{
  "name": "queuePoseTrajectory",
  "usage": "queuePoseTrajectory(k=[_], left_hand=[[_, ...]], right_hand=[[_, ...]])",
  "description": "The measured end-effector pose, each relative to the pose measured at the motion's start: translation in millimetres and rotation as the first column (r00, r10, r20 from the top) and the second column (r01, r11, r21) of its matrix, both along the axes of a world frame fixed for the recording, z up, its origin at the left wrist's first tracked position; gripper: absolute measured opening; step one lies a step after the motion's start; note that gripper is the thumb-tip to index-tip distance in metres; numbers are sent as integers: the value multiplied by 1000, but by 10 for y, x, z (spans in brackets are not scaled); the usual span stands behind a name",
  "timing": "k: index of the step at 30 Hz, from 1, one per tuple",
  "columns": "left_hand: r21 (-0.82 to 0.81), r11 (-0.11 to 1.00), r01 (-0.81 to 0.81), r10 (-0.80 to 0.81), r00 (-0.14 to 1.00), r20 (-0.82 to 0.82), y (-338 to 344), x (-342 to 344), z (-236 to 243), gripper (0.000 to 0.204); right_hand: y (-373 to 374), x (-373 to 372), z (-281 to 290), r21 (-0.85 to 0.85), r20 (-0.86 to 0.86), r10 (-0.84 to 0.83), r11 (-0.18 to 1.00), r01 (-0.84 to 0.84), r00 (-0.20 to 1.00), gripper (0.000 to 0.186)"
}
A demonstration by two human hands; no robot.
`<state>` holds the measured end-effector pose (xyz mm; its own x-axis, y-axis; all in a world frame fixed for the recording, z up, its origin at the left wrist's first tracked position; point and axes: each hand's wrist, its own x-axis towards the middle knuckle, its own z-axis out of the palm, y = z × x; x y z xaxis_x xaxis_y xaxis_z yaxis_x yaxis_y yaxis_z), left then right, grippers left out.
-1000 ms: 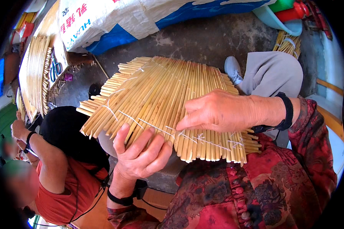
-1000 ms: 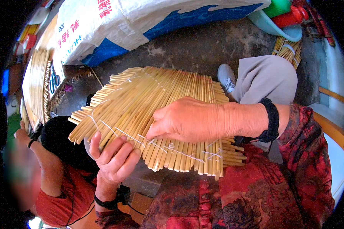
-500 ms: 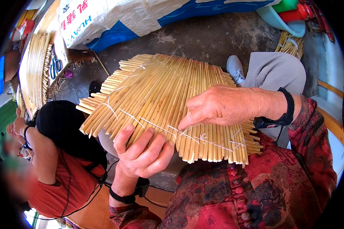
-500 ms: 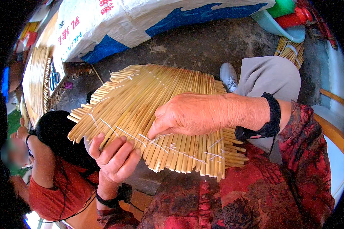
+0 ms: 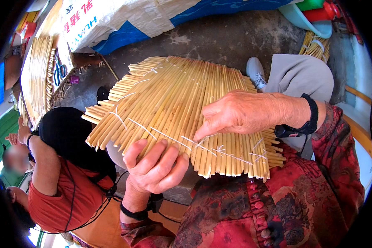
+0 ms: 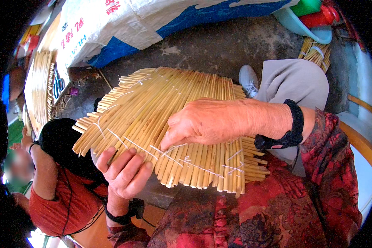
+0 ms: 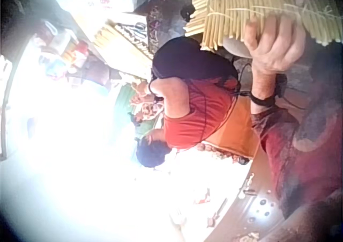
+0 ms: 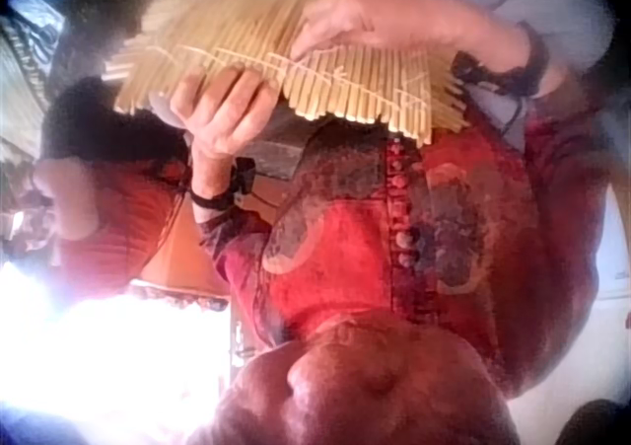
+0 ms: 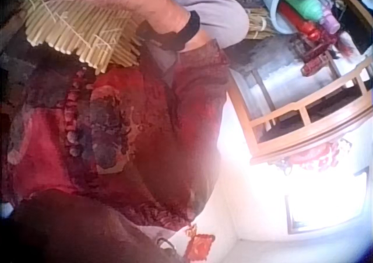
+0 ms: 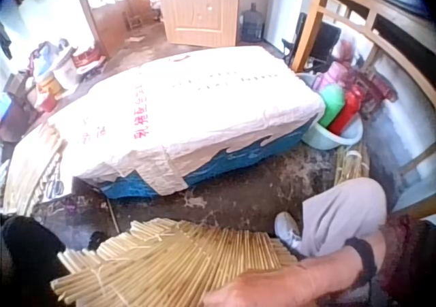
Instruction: The person weaves a bamboo mat using a needle and white thread, passing the thread through and around a row of bamboo reeds while holding the mat in their hands.
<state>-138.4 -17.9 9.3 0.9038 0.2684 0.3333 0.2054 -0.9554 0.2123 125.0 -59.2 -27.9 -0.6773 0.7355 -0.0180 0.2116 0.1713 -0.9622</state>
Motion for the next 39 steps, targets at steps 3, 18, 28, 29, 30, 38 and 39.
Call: queuePoseTrajectory(k=[3,18,28,29,30,38,39], left_hand=[[3,1000,4,-4,1000,8,13,-4,-25,20],[4,1000,-5,5,1000,16,8,-7,-26,19],[4,1000,-1,1,1000,8,8,-18,-30,20],[5,1000,1,-1,1000,8,3,-18,-29,20],[3,1000,-1,1,1000,6,-2,-23,-31,20],[-3,1000,-8,8,1000,25,5,6,-37,24],[-2,1000,10,-10,999,42,13,19,-41,25]], right_hand=[[-2,-4,-11,19,27,-14,1000,13,1000,21],[31,8,-12,38,4,53,998,-53,999,30],[42,-14,27,-28,12,28,999,-28,1000,23],[45,-14,35,0,37,43,999,-43,998,22],[58,-17,40,28,62,59,998,-61,996,20],[228,-108,430,417,288,90,884,-210,953,8],[242,-123,490,459,319,88,857,-235,944,8]])
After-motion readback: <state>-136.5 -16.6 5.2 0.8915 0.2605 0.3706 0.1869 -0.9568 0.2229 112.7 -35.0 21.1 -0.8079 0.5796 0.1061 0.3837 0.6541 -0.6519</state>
